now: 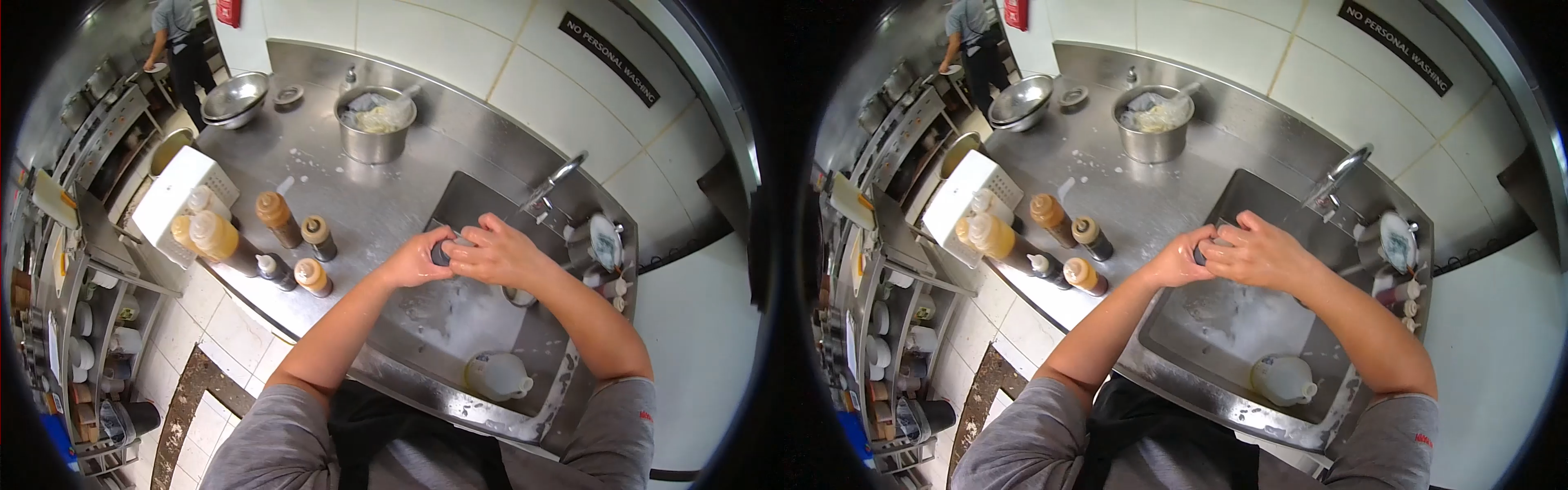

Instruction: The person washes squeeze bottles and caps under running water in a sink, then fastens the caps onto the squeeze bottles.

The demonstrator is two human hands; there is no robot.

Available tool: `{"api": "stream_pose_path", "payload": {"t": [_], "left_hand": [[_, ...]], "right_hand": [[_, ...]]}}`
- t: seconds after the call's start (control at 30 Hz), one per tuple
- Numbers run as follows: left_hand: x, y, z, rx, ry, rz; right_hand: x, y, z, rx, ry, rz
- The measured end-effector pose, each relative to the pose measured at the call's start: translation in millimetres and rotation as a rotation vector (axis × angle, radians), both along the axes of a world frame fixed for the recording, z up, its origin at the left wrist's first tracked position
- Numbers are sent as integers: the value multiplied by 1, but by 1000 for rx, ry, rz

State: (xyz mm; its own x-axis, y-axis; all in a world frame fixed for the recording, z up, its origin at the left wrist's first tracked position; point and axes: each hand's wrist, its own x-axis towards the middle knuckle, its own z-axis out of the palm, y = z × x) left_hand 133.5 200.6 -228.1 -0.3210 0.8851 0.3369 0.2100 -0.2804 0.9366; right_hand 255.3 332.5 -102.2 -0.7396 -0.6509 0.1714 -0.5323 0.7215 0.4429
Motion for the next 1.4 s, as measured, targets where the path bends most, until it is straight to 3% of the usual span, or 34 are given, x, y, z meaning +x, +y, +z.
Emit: {"api": "stream_pose_path", "payload": {"t": [0.13, 0.2, 0.27, 0.33, 0.37, 0.4, 0.43, 0.47, 0.53, 0.57, 0.63, 0.67, 0.73, 0.77, 0.8, 0.83, 0.9, 0.97, 1.07, 1.13, 1.17, 1.2, 1.3, 1.37, 1.4], "left_hand": [[-14, -5, -14, -114, 4, -91], [-17, -1, -35, -18, -211, -162], [-19, -1, -47, -8, -281, -127], [-19, -4, -36, 56, 78, 30], [-17, -8, -32, -63, -170, -60], [-18, -7, -31, -62, -167, -61], [-18, -6, -31, -81, -104, -12], [-18, -5, -30, -100, -41, 36], [-18, -5, -24, -100, -20, 50], [-19, -7, -22, -105, -129, 51], [-25, -8, -28, -110, -238, 51], [-33, -4, -45, -67, -235, 90], [-40, -7, -51, -26, -231, 128], [-43, -10, -55, -62, -137, 300], [-46, -13, -55, -96, -42, 473], [-47, -16, -53, -88, -37, 498], [-52, -17, -68, -85, -35, 540], [-54, -20, -82, -83, -28, 583], [-52, -26, -97, -157, -75, 606], [-52, -27, -105, -45, -209, 619], [-51, -30, -110, -49, -209, 619], [-51, -32, -110, -105, -125, 640], [-38, -38, -106, -116, 16, 753], [-13, -48, -113, -126, 113, 901], [8, -56, -124, -183, 156, 942]], "right_hand": [[-11, -2, -29, -100, 108, 22], [-13, -10, -32, -64, 61, -37], [-15, -21, -31, -221, -164, -214], [-20, -32, -10, -351, -310, -251], [-25, -32, -13, -589, -275, -394], [-30, -30, -17, -828, -236, -536], [-38, -26, -20, -789, -378, -818], [-44, -22, -19, -790, -374, -820], [-56, -18, -12, -867, -870, -982], [-56, -15, -16, -866, -865, -981], [-56, -8, -25, -708, -420, -447], [-54, -5, -22, -708, -420, -447], [-50, -2, -8, -619, -101, -266], [-48, 6, -13, -620, -100, -267], [-45, 21, -25, -893, -81, -432], [-43, 42, -42, -1165, -61, -597], [-36, 107, -102, -1570, 218, -735], [-20, 142, -129, -2091, 430, -968], [-6, 155, -142, -2006, 392, -997], [-3, 165, -150, -1985, 388, -974], [-1, 171, -154, -1850, 397, -1031], [-1, 171, -152, -1713, 406, -1080], [9, 163, -147, -1668, 330, -1041], [21, 152, -156, -1602, 179, -1068], [28, 150, -175, -1703, 59, -999]]}}
